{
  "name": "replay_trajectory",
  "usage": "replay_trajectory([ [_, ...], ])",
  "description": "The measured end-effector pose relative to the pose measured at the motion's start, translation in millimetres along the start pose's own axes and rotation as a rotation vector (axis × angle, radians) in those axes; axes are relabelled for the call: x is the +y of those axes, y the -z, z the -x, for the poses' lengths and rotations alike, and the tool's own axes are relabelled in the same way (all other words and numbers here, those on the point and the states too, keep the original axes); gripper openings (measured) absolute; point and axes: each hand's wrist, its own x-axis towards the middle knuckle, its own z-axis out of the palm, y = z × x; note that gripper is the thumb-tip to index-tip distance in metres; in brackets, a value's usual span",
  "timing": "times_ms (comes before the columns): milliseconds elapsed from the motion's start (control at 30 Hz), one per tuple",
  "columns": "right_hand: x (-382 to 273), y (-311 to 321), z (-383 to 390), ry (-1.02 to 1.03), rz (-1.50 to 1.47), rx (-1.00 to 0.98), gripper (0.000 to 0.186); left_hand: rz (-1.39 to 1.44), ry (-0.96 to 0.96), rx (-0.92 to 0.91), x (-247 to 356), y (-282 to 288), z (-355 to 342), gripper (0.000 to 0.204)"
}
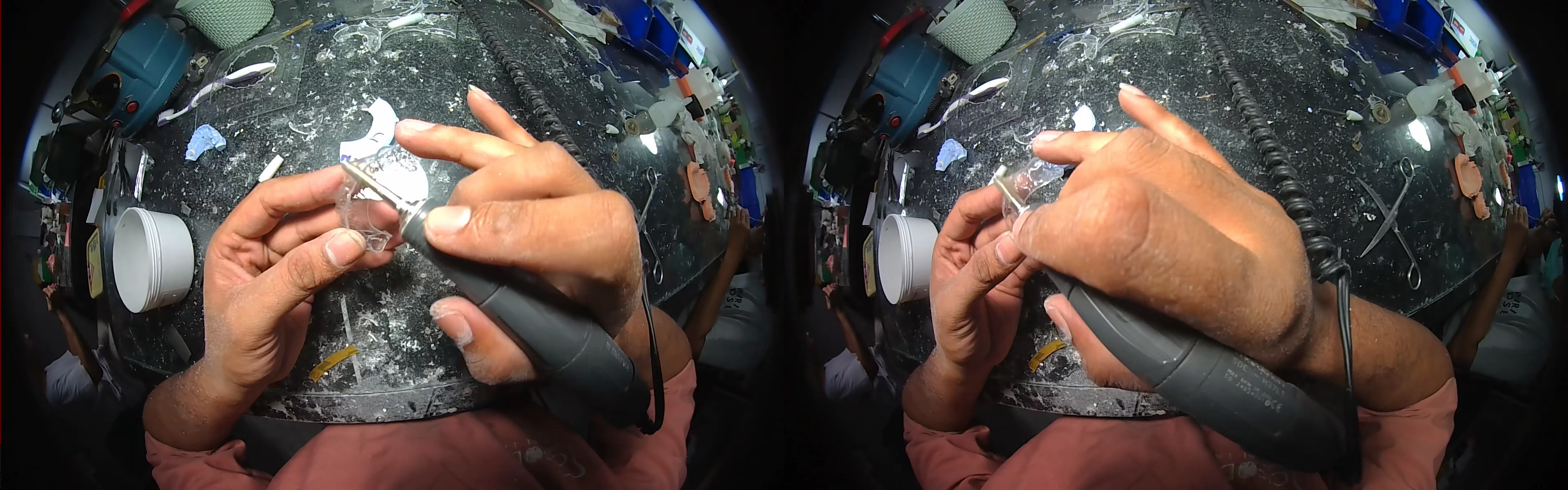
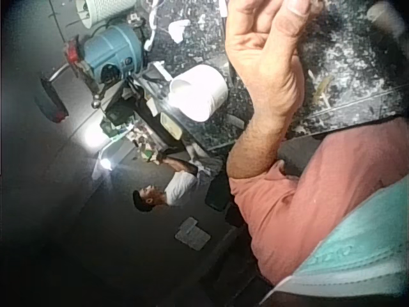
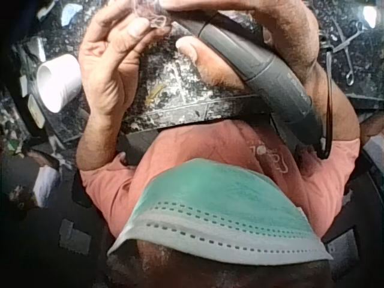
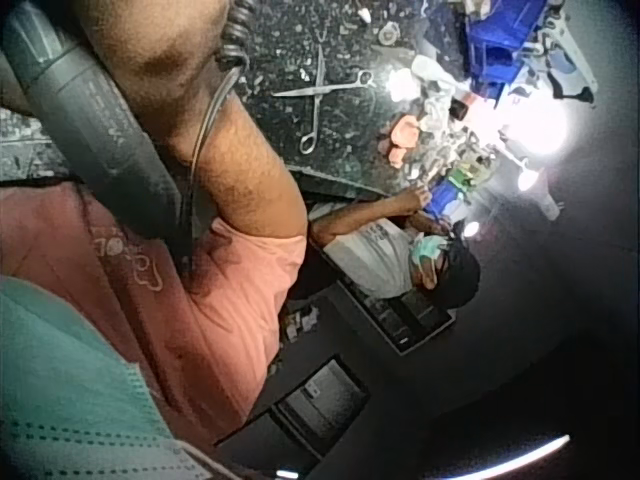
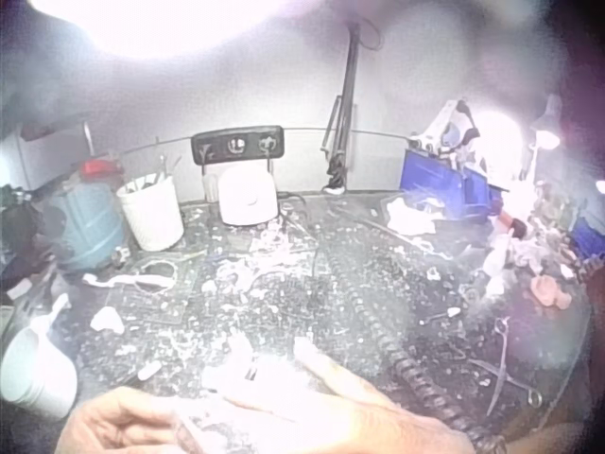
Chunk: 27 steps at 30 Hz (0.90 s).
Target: The person trims and smooths the edges of a clear dental aligner using a rotary tool, rotating and repositioning the aligner by hand.
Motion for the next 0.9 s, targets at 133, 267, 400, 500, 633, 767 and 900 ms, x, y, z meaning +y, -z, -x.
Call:
replay_trajectory([
  [133, 0.5, -1.0, -2.2, 0.032, 0.006, -0.001, 0.033, -0.063, -0.036, 0.010, -2.0, 3.0, 0.6, 0.037],
  [267, -12.5, 0.1, -7.7, -0.078, 0.112, -0.051, 0.034, -0.111, -0.126, -0.014, -3.6, 3.1, -1.1, 0.036],
  [400, -13.3, 6.0, -14.4, -0.110, 0.047, -0.025, 0.026, -0.173, -0.177, -0.028, -6.8, 9.2, -1.2, 0.035],
  [500, -9.5, 5.1, -12.9, -0.106, 0.095, -0.080, 0.025, -0.193, -0.205, -0.039, -6.5, 9.8, -1.6, 0.035],
  [633, -11.8, 4.2, -12.1, -0.072, 0.088, -0.027, 0.024, -0.208, -0.204, -0.025, -6.7, 8.2, -2.1, 0.034],
  [767, -6.6, 3.1, -10.4, -0.075, 0.032, -0.022, 0.020, -0.093, -0.119, -0.004, -3.6, 0.7, 0.4, 0.034],
  [900, -8.6, 5.9, -11.9, -0.054, 0.077, -0.052, 0.027, 0.022, 0.032, -0.021, 2.4, -2.9, 2.0, 0.037],
])
